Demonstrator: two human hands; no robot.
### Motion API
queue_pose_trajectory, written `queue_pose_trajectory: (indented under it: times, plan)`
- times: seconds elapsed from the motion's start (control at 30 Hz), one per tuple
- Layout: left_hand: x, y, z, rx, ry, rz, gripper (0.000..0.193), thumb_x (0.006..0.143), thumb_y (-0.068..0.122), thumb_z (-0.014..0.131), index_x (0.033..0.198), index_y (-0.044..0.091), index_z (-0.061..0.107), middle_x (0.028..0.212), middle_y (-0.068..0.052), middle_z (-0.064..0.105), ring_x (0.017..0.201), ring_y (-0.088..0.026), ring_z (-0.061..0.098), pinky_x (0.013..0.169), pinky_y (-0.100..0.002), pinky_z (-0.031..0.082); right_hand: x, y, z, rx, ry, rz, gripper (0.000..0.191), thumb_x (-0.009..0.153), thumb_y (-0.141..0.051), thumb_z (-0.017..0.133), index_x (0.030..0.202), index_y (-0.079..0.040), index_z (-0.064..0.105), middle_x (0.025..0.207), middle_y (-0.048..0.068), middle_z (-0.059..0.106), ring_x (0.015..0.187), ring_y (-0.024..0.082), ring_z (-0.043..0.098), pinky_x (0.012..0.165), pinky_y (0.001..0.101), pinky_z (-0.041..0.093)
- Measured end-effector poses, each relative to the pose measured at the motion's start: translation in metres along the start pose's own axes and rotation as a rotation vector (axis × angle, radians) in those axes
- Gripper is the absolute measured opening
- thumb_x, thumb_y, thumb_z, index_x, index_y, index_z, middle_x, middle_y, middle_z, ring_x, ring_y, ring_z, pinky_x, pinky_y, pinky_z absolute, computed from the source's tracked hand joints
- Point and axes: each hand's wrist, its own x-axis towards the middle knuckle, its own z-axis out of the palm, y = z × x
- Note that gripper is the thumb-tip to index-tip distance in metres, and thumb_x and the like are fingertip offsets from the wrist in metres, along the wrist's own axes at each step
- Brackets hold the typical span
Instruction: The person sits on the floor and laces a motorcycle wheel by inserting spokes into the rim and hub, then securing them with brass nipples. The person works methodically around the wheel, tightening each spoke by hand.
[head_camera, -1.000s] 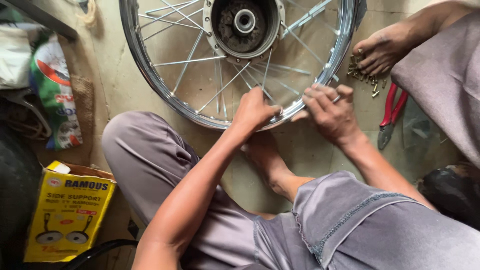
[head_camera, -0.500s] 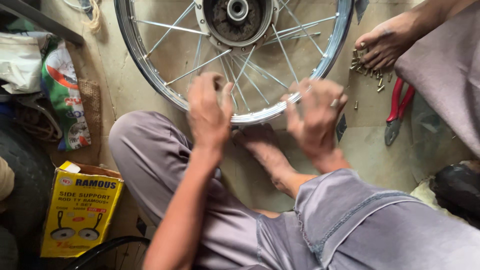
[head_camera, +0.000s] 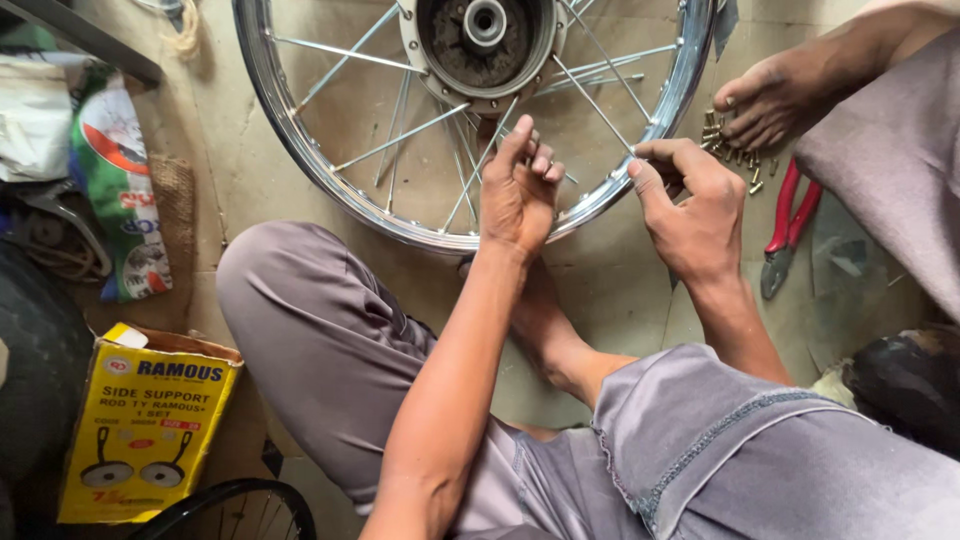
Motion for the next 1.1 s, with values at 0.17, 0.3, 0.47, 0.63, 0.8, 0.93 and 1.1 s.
queue_pose_trajectory:
  times: [0.17, 0.3, 0.47, 0.63, 0.8, 0.93, 1.1]
  plan:
    - [0.009, -0.003, -0.007, 0.134, 0.061, 0.012, 0.024, 0.093, 0.022, 0.078, 0.085, 0.010, 0.059, 0.074, 0.001, 0.051, 0.064, -0.012, 0.049, 0.059, -0.030, 0.039, -0.002, 0.001, -0.001, 0.035, -0.001, 0.003, 0.016, 0.102, -0.008, 0.074, 0.115, 0.000, 0.073, 0.094, 0.010, 0.074, 0.078, 0.014, 0.068, 0.073, 0.0281, 0.053]
    - [0.007, -0.004, 0.001, 0.308, 0.077, 0.037, 0.026, 0.092, 0.030, 0.076, 0.102, 0.008, 0.067, 0.076, 0.001, 0.055, 0.065, -0.012, 0.052, 0.058, -0.029, 0.042, -0.002, 0.000, -0.002, 0.076, -0.028, 0.052, 0.016, 0.102, -0.010, 0.075, 0.114, 0.000, 0.074, 0.092, 0.010, 0.074, 0.079, 0.010, 0.067, 0.072, 0.0275, 0.052]
    - [0.001, -0.008, 0.010, 0.386, -0.013, 0.033, 0.048, 0.091, 0.034, 0.074, 0.126, 0.005, 0.061, 0.093, -0.001, 0.063, 0.084, -0.015, 0.064, 0.068, -0.030, 0.051, -0.007, -0.009, 0.021, 0.412, -0.294, 0.265, 0.019, 0.094, -0.013, 0.074, 0.109, -0.002, 0.074, 0.087, 0.006, 0.074, 0.073, 0.006, 0.066, 0.066, 0.0260, 0.054]
    - [0.008, -0.001, 0.003, 0.628, -0.097, 0.071, 0.050, 0.090, 0.014, 0.081, 0.133, 0.003, 0.058, 0.107, -0.007, 0.068, 0.099, -0.017, 0.067, 0.079, -0.031, 0.055, 0.008, -0.013, 0.025, 0.146, -0.306, 0.087, 0.026, 0.091, -0.018, 0.080, 0.110, -0.003, 0.073, 0.087, 0.008, 0.074, 0.072, 0.011, 0.065, 0.066, 0.0282, 0.053]
    - [0.019, 0.004, -0.006, 0.473, -0.115, -0.032, 0.047, 0.092, 0.008, 0.078, 0.134, 0.003, 0.057, 0.106, -0.009, 0.068, 0.091, -0.018, 0.067, 0.070, -0.030, 0.056, 0.042, -0.005, 0.030, -0.127, -0.530, 0.076, 0.032, 0.083, -0.029, 0.084, 0.101, -0.003, 0.076, 0.074, 0.018, 0.068, 0.066, 0.031, 0.063, 0.064, 0.0407, 0.050]
    - [0.025, 0.005, -0.015, 0.585, -0.086, 0.021, 0.043, 0.093, 0.010, 0.075, 0.132, 0.004, 0.059, 0.108, -0.008, 0.071, 0.091, -0.015, 0.070, 0.072, -0.031, 0.062, 0.058, 0.013, 0.055, -0.367, -0.503, -0.106, 0.032, 0.078, -0.028, 0.084, 0.093, -0.001, 0.074, 0.079, 0.024, 0.069, 0.076, 0.043, 0.067, 0.070, 0.0501, 0.051]
    - [0.037, -0.001, -0.033, 0.842, -0.047, 0.155, 0.036, 0.097, 0.016, 0.073, 0.127, 0.000, 0.064, 0.109, -0.009, 0.074, 0.093, -0.016, 0.067, 0.077, -0.031, 0.052, 0.053, 0.041, 0.091, -0.590, -0.387, -0.205, 0.018, 0.077, -0.019, 0.076, 0.081, -0.002, 0.070, 0.075, 0.021, 0.070, 0.075, 0.043, 0.067, 0.074, 0.0594, 0.044]
